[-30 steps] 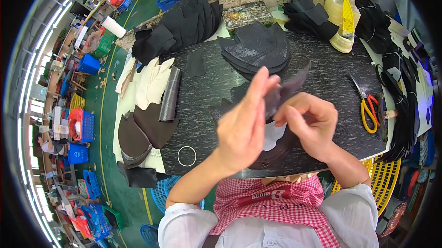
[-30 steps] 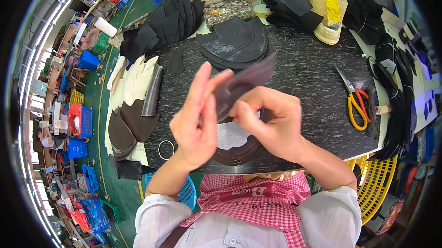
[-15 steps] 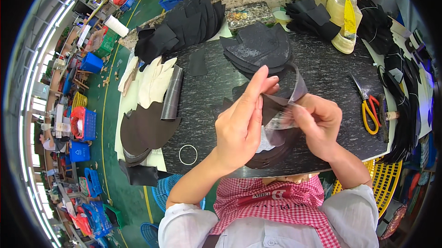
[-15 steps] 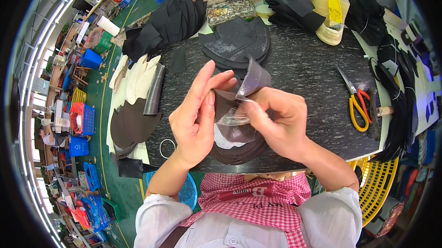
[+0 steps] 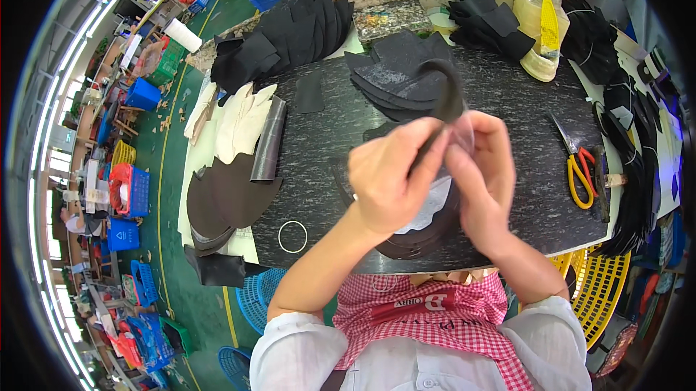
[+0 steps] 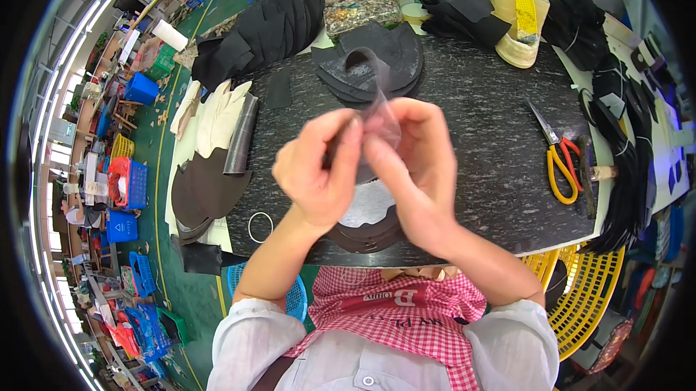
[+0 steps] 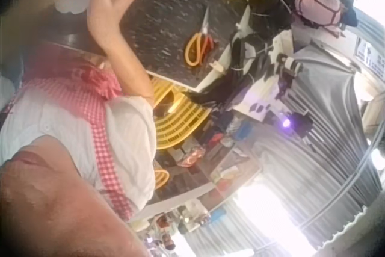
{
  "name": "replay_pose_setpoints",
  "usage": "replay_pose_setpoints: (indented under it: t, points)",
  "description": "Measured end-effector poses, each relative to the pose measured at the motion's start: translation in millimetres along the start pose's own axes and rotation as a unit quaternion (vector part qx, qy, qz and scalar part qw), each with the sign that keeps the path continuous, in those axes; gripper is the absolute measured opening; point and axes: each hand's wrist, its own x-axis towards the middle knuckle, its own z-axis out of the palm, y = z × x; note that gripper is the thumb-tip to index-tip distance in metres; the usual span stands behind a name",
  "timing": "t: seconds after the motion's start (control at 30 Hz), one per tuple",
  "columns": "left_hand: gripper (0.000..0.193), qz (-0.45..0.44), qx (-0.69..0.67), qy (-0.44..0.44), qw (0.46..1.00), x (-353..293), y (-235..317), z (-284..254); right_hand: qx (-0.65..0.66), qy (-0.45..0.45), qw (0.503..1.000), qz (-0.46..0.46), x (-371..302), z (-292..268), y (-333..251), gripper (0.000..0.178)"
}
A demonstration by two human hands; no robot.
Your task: The person peels the protective backing from adhesive inserts by hand and presses them onto fabric pieces before layering additional fabric cutouts on top.
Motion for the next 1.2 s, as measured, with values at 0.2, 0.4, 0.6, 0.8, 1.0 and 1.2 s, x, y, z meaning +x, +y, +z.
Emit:
replay_pose_setpoints:
  t: [0.2,0.4,0.6,0.8,1.0,1.2]
  points:
    - [0.009,-0.331,-0.353,0.07,0.872,-13.7,42.4,-26.2,-0.237,0.053,0.969,-0.035,13.5,-16.5,-3.3,0.014]
    - [0.018,-0.445,-0.428,0.132,0.776,-5.8,11.2,-70.8,-0.47,0.035,0.882,-0.028,-3.0,-116.8,-21.8,0.011]
    - [0.033,-0.287,-0.062,-0.333,0.896,8.3,21.5,-103.9,-0.243,-0.51,0.769,0.3,-22.3,-71.4,-62.5,0.044]
    - [0.056,-0.044,-0.121,-0.397,0.909,-35.2,44.0,-81.5,0.195,-0.175,0.786,0.559,-31.8,-30.1,-29.1,0.062]
    - [0.081,-0.439,-0.482,-0.265,0.71,-65.6,-27.0,-92.1,0.176,-0.269,0.771,0.55,-31.5,-27.2,-34.8,0.072]
    - [0.038,-0.451,-0.385,-0.292,0.75,-51.6,-28.2,-95.0,-0.055,-0.17,0.937,0.3,-26.7,-47.4,-12.8,0.035]
